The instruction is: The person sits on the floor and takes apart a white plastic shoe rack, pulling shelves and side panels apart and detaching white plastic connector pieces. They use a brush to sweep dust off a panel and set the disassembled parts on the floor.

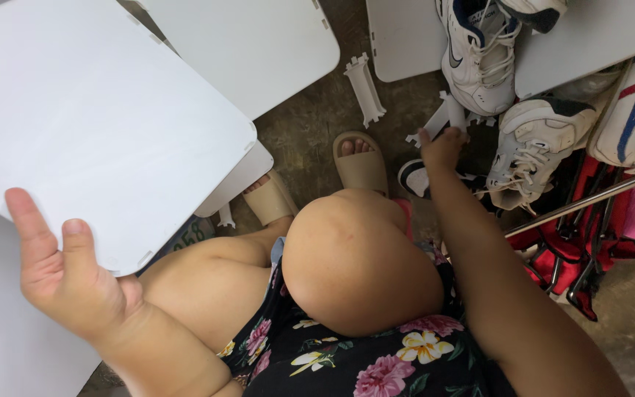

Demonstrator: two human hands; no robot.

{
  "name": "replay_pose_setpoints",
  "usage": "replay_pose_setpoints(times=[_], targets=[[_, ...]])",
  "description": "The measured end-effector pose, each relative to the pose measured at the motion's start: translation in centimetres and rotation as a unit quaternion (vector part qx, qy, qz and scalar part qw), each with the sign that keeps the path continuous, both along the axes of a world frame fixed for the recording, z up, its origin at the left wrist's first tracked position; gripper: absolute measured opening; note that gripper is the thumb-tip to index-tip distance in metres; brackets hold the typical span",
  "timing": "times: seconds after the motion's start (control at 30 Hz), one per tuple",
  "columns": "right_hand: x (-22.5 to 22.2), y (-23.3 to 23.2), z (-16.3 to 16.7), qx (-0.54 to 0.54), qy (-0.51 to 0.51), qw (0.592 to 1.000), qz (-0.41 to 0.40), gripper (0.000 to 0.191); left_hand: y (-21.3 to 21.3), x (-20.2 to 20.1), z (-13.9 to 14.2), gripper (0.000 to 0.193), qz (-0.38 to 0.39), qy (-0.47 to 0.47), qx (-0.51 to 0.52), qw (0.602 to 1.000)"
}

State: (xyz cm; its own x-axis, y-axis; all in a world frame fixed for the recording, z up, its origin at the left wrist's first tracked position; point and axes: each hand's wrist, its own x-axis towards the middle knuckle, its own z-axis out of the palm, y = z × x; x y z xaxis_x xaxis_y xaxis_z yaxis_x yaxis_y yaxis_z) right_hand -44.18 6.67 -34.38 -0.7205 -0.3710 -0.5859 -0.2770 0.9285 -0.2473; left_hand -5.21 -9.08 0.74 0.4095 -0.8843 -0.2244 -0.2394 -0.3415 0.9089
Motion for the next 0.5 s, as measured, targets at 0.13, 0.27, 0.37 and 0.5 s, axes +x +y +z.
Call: replay_pose_setpoints(times=[0.13,0.27,0.37,0.5], targets=[[1.1,-2.4,-1.7,0.001,0.108,0.994,0.019,0.087,-0.2,0.1,-0.8,0.056,-0.015,0.072,-0.042,0.996],[1.3,-3.9,-2.1,0.012,-0.062,0.997,-0.050,0.078,0.2,0.8,-1.4,0.055,-0.056,0.100,-0.062,0.991],[1.2,-3.0,-1.5,-0.152,-0.393,0.854,-0.304,0.048,0.7,1.3,-1.8,0.055,-0.067,0.100,-0.071,0.990],[0.5,0.1,1.8,-0.219,-0.534,0.755,-0.309,0.039,1.3,1.7,-1.7,0.055,-0.070,0.103,-0.069,0.990]])
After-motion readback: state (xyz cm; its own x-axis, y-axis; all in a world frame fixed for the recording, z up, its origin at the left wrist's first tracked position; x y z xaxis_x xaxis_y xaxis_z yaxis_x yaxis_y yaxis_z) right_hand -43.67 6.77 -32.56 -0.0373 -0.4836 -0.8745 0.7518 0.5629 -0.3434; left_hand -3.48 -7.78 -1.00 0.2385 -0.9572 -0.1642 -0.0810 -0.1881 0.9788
